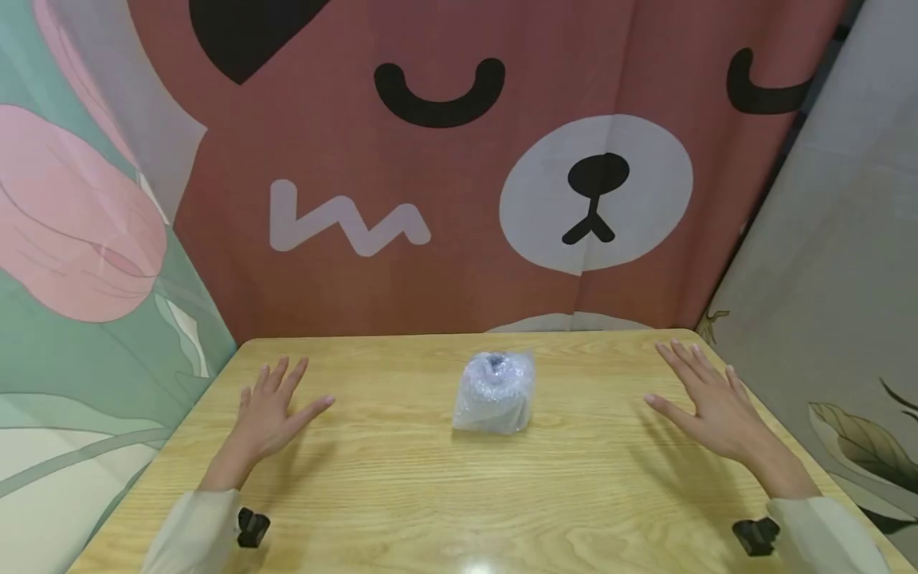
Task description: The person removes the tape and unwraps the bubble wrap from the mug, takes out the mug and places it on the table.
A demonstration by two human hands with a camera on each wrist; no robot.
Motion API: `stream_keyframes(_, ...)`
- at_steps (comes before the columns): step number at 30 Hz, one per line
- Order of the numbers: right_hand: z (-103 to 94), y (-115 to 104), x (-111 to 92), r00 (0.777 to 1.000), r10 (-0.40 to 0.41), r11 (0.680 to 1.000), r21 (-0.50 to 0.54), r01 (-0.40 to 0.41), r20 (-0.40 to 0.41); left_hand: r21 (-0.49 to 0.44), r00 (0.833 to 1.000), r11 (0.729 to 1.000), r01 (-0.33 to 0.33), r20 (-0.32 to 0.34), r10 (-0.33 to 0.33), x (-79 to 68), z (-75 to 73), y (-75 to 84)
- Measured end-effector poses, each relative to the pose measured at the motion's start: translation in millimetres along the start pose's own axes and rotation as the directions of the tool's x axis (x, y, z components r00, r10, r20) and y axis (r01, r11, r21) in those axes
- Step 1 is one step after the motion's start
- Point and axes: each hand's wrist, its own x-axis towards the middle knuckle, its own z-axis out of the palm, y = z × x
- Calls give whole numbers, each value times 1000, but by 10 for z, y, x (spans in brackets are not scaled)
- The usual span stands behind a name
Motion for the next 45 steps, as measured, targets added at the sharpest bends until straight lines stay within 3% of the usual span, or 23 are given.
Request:
stream_keyframes(8,-32,-26,14,1000,12,1000,19,-12,-5,-28,998,999,-29,-50,28,69,5,65)
stream_keyframes(19,-56,-127,77,998,-31,998,53,34,-53,-100,992,994,-41,-120,29,117,12,93)
stream_keyframes(31,-66,-262,145,992,-55,993,101,66,-116,-214,981,974,-74,-191,33,202,28,194)
stream_keyframes(39,-74,-335,180,987,-55,979,186,83,-154,-274,961,953,-129,-270,52,220,53,232)
stream_keyframes(45,-53,-403,196,987,-26,966,250,65,-156,-343,946,922,-181,-318,67,221,44,366)
